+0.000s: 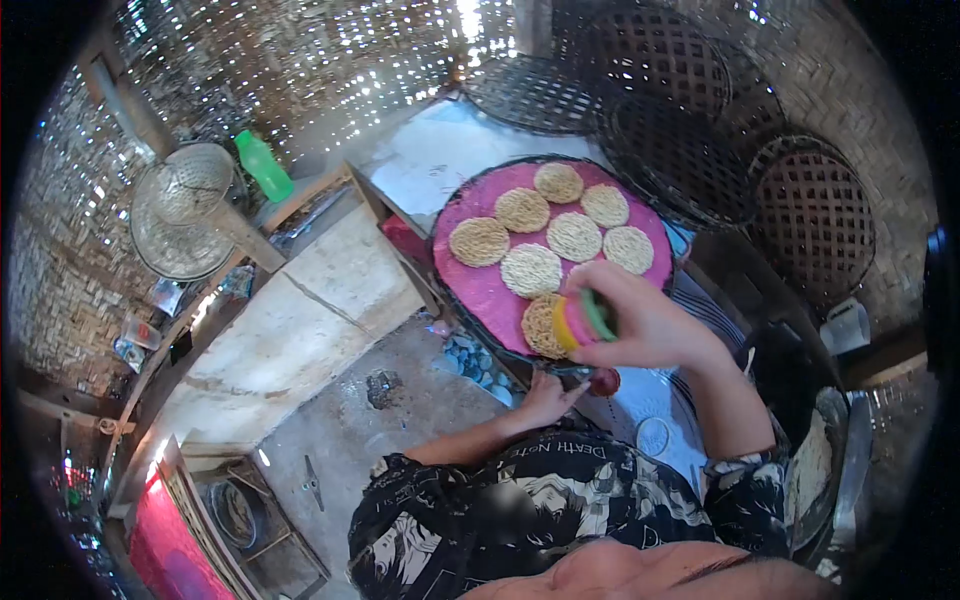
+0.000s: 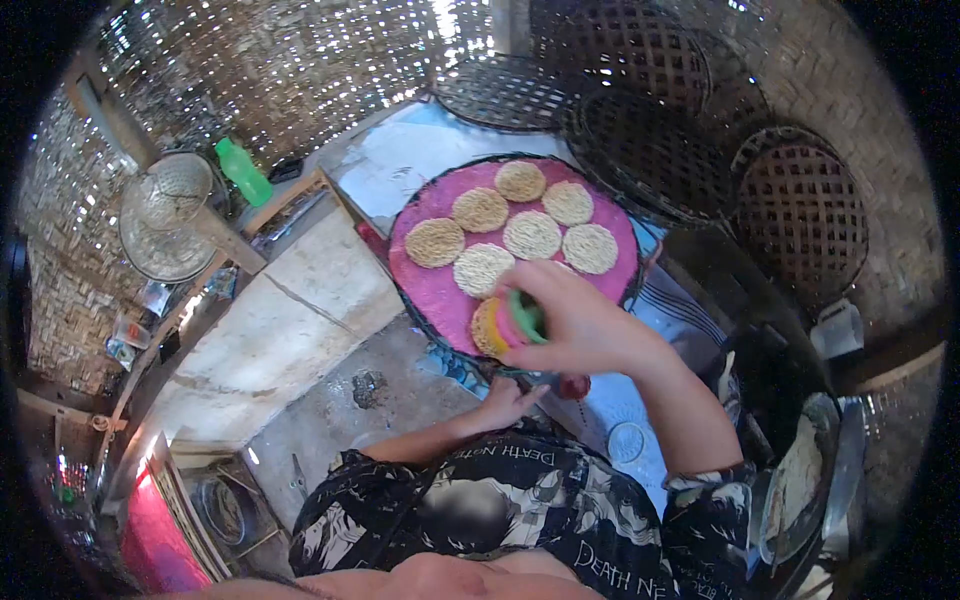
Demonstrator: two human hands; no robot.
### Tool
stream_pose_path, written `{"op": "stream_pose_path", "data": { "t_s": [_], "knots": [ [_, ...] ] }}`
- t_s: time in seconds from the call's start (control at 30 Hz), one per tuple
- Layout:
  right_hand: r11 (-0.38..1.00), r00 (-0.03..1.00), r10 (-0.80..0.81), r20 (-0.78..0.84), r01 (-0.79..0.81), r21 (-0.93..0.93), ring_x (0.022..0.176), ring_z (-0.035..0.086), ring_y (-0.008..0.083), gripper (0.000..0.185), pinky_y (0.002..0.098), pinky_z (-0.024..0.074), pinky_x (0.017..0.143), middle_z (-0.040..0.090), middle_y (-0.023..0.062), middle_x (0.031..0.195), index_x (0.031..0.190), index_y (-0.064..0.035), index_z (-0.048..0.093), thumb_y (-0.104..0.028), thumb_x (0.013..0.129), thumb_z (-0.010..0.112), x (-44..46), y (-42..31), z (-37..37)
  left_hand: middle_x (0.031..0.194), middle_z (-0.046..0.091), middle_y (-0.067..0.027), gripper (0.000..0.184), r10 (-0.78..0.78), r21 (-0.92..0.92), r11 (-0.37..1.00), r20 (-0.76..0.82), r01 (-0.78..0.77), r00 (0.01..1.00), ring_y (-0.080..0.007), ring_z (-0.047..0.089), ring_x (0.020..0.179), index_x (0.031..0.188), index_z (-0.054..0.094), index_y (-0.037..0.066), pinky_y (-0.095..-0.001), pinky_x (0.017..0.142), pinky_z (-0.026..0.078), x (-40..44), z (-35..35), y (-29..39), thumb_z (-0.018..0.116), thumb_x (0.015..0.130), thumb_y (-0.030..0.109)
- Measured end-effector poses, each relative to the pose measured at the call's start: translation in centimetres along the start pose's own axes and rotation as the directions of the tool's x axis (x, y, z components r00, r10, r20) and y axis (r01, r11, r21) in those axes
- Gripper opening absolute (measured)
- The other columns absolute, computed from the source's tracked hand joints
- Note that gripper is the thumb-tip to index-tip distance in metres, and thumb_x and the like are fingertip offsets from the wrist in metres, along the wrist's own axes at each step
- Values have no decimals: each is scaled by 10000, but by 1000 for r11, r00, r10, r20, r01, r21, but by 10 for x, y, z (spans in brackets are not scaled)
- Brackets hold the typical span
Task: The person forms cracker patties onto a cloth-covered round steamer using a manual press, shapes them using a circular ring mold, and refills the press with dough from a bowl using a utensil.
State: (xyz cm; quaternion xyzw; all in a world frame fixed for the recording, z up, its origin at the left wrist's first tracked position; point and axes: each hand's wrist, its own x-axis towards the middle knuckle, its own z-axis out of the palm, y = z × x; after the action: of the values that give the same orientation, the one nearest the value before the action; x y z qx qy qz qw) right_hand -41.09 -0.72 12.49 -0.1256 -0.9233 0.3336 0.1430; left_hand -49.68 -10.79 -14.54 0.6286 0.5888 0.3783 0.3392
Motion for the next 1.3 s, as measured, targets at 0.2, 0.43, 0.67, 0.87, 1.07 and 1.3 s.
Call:
{"op": "stream_pose_path", "data": {
  "t_s": [0.2,0.43,0.67,0.87,1.07,1.3],
  "knots": [
    [942,992,14,126,29,-334,937,529,329,537,386,438,797,530,165,972,1055,-37,488,-245,608,703,86,23,63,1107,537,-245,375,46,234,972,-142,-12,989,-412,460,1083,1090,567,33,-469,964,312,1,39,-52,566,795,265],
    [913,983,10,185,66,-401,967,538,339,545,397,470,786,550,189,974,1026,-11,484,-260,599,715,95,11,70,987,589,-249,380,10,246,969,-14,-6,1000,-390,558,946,1078,570,19,-472,868,404,0,15,-28,570,783,257],
    [960,998,57,-38,-65,-272,938,532,329,535,400,438,784,509,157,994,1037,-81,509,-263,588,738,48,26,-21,930,598,-253,448,91,174,983,-142,-66,986,-398,552,942,966,611,-5,-428,866,401,0,10,-9,547,831,417],
    [781,911,412,1,-353,-515,952,518,332,574,405,443,780,515,160,979,1049,-71,488,-272,570,731,-11,70,-43,1091,560,-212,427,-58,227,973,105,33,993,-367,502,1050,1106,557,48,-420,931,351,-2,10,-21,546,839,382],
    [704,889,458,26,-345,-620,967,514,332,594,403,447,789,515,156,984,1014,-52,469,-308,562,758,-20,77,-31,1038,585,-199,395,46,80,996,13,-47,999,-344,544,994,1070,567,41,-406,855,404,-2,10,-22,541,848,366],
    [829,942,336,-11,-301,-471,947,518,303,587,375,436,770,530,124,966,1005,-65,491,-338,571,776,-21,69,-51,891,622,-210,414,5,12,1000,69,-6,998,-340,597,872,1002,595,22,-408,777,444,-6,16,-35,506,863,402]
  ]
}}
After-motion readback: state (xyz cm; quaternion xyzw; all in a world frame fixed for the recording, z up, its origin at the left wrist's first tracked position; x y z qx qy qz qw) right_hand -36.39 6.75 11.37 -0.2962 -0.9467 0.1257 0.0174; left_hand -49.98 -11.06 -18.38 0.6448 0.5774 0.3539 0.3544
